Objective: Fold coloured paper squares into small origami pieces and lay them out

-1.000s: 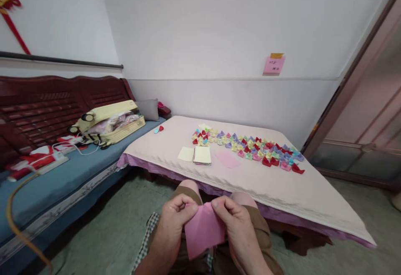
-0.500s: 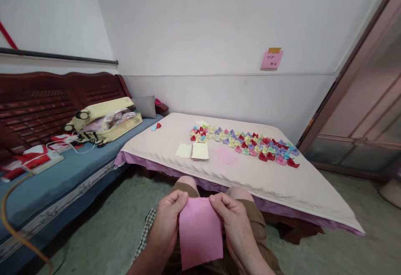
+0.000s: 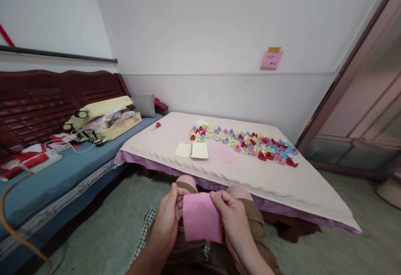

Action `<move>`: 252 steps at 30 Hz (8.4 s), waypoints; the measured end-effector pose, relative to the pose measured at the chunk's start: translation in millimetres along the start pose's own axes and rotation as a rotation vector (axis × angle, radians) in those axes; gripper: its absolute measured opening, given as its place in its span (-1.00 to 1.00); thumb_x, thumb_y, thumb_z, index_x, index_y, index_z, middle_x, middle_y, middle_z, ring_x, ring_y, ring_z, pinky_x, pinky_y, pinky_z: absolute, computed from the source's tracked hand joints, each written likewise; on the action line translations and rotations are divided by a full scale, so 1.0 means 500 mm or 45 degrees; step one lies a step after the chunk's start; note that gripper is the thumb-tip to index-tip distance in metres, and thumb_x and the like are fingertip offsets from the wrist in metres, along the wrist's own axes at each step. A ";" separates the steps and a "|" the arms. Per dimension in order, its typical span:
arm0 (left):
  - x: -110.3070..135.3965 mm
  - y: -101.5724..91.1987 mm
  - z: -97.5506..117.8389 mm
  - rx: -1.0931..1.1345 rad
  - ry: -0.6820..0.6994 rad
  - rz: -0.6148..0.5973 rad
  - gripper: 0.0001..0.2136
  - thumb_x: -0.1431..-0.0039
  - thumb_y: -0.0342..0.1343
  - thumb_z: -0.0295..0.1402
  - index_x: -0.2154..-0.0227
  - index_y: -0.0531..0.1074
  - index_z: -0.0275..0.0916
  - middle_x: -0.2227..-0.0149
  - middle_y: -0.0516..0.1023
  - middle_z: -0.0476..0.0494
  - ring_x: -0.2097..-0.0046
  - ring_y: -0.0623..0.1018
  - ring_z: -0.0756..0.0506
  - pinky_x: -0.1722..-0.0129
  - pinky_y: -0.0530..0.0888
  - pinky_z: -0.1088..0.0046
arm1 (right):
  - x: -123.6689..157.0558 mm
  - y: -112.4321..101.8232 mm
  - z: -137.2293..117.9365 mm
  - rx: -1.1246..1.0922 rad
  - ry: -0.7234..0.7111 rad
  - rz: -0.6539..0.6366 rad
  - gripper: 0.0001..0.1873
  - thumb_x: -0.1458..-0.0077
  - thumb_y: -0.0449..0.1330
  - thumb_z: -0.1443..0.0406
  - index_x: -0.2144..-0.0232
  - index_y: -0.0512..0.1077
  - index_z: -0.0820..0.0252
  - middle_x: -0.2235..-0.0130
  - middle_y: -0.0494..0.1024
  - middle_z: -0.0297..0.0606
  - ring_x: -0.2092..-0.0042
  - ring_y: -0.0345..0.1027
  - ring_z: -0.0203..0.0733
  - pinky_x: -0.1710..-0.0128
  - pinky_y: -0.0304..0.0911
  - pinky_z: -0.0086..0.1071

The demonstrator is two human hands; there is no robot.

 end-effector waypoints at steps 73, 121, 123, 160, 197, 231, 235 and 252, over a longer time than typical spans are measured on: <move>-0.001 0.030 -0.013 -0.004 -0.050 -0.390 -0.74 -0.02 0.26 -0.28 0.27 0.55 -0.35 0.43 0.55 -0.14 0.43 0.45 -0.03 0.39 0.35 0.48 | 0.021 -0.009 -0.055 0.286 -0.336 -0.308 -0.83 0.05 0.33 0.20 0.56 0.57 0.16 0.31 0.54 -0.23 0.21 0.36 -0.07 0.15 0.23 -0.28; 0.021 0.026 0.021 -0.326 0.153 -0.179 -0.74 -0.12 0.11 -0.20 0.29 0.49 -0.31 0.41 0.51 -0.10 0.35 0.47 -0.06 0.35 0.39 0.51 | 0.004 -0.006 -0.078 0.457 -0.477 0.160 -0.86 0.18 0.26 0.33 0.69 0.42 0.17 0.54 0.46 -0.31 0.42 0.28 -0.18 0.42 0.18 -0.37; 0.022 0.030 0.016 -0.313 0.143 -0.190 -0.68 0.07 0.26 -0.30 0.23 0.44 -0.31 0.36 0.55 -0.11 0.31 0.52 -0.10 0.31 0.44 0.47 | 0.003 -0.008 -0.078 0.450 -0.477 0.165 -0.86 0.18 0.26 0.32 0.69 0.42 0.17 0.54 0.46 -0.31 0.42 0.28 -0.18 0.41 0.18 -0.37; -0.001 -0.004 -0.009 -0.345 0.029 0.053 -0.73 0.12 0.27 -0.32 0.31 0.48 -0.32 0.51 0.57 -0.05 0.53 0.42 0.02 0.54 0.33 0.57 | 0.007 -0.010 -0.031 0.023 -0.146 0.013 -0.69 0.11 0.35 0.30 0.29 0.36 0.14 0.49 0.49 -0.41 0.50 0.29 -0.30 0.52 0.16 -0.47; 0.019 0.048 0.031 -0.659 0.262 -0.772 -0.47 0.27 -0.06 -0.67 0.25 0.62 -0.14 0.15 0.59 -0.11 0.07 0.49 -0.17 0.05 0.37 0.35 | -0.007 0.012 -0.075 0.394 -0.178 -0.302 -0.80 0.14 0.22 0.41 0.36 0.39 0.17 0.61 0.41 -0.50 0.61 0.16 -0.39 0.62 0.03 -0.51; -0.004 0.017 0.026 -0.350 0.302 -0.347 -0.57 0.21 0.18 -0.60 0.19 0.61 -0.18 0.04 0.57 -0.18 -0.04 0.49 -0.20 -0.06 0.41 0.31 | 0.052 -0.010 -0.050 0.314 -0.156 -0.259 -0.45 0.16 0.27 0.40 0.02 0.47 0.20 0.49 0.41 -0.42 0.52 0.18 -0.35 0.49 0.13 -0.43; -0.003 0.019 0.029 -0.331 0.296 -0.333 -0.57 0.24 0.20 -0.61 0.21 0.61 -0.20 0.04 0.56 -0.21 -0.05 0.49 -0.22 -0.08 0.40 0.29 | 0.057 -0.007 -0.053 0.311 -0.133 -0.326 -0.35 0.15 0.25 0.41 -0.08 0.37 0.25 0.54 0.37 -0.47 0.53 0.17 -0.36 0.50 0.09 -0.44; 0.002 0.028 0.029 -0.249 0.297 -0.412 -0.49 0.28 0.20 -0.65 0.15 0.59 -0.18 -0.01 0.52 -0.19 -0.10 0.44 -0.24 -0.10 0.39 0.26 | 0.042 -0.008 -0.038 0.004 -0.119 -0.316 -0.15 0.08 0.33 0.35 -0.23 0.07 0.06 0.29 0.52 -0.32 0.36 0.39 -0.24 0.38 0.27 -0.38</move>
Point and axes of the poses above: each hand's wrist, its own x-axis away from the middle knuckle, its own y-axis out of the palm, z = x × y, the point moved 5 cm from there along -x, towards the middle knuckle
